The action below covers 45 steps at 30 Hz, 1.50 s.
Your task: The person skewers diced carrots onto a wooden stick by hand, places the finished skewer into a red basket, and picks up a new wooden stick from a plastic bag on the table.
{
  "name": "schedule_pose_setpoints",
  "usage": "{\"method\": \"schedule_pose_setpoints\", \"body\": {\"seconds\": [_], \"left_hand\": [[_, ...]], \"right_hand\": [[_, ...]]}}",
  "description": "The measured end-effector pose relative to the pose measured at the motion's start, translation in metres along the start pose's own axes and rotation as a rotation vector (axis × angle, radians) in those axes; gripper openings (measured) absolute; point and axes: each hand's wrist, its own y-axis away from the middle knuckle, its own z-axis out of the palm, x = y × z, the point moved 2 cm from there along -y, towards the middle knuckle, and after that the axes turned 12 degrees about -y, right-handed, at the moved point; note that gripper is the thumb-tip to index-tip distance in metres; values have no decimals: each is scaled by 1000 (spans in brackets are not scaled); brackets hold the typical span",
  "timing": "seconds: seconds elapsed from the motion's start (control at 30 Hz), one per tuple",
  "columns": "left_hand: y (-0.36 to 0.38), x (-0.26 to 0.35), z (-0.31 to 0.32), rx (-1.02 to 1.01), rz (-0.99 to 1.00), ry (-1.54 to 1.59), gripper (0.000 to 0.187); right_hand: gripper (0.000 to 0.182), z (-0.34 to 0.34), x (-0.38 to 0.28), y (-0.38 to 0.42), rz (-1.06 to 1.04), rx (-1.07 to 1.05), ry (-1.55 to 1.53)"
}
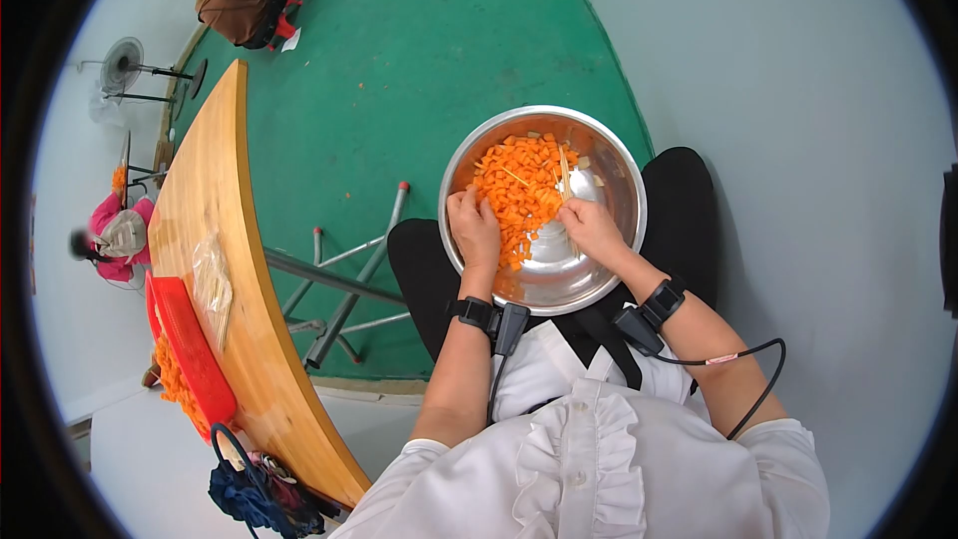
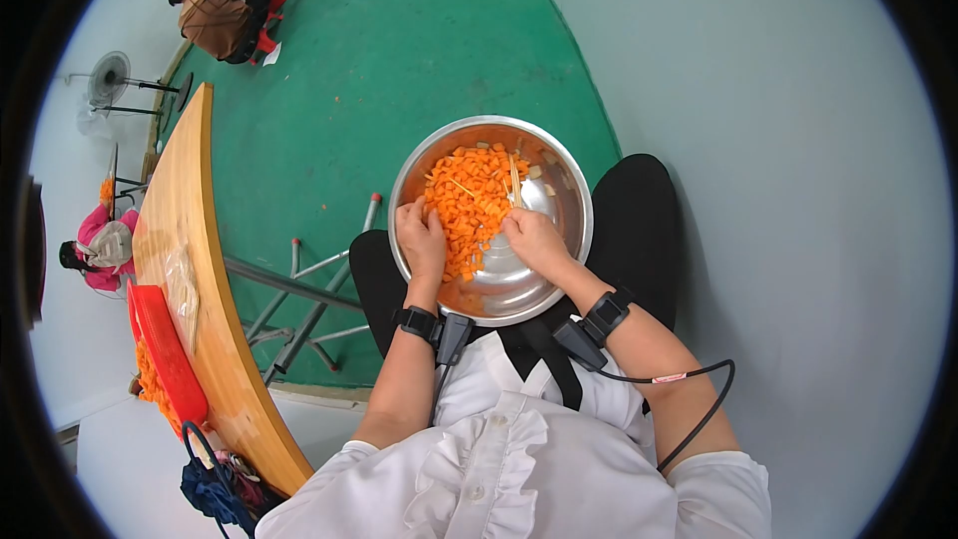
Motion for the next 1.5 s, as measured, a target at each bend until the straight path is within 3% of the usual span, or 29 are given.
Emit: {"method": "schedule_pose_setpoints", "body": {"seconds": [0.2,0.4,0.5,0.73,0.8,0.9,1.0,1.1,1.13,1.5], "left_hand": [[-3,12,-2,-140,8,-96,21],[-4,6,2,-123,59,-66,22],[-8,11,1,-12,47,-71,19],[-25,20,6,-135,182,-155,20],[-25,18,9,-130,177,-161,21],[-21,9,10,47,200,37,15],[-19,-6,19,-65,-310,460,14],[-21,0,7,-125,-507,850,17],[-21,-2,7,-158,-556,847,19],[-15,-6,17,-118,-545,859,14]], "right_hand": [[26,0,-3,1,-27,2,17],[26,1,-2,1,3,-5,9],[26,0,-2,0,-24,-7,36],[26,0,-1,1,-8,2,30],[26,0,-2,1,2,4,29],[25,-1,-7,2,-28,-3,20],[25,0,-13,4,-77,-25,6],[25,2,-15,5,-100,-75,41],[25,3,-15,5,-110,-80,47],[24,5,-11,7,-162,-80,158]]}}
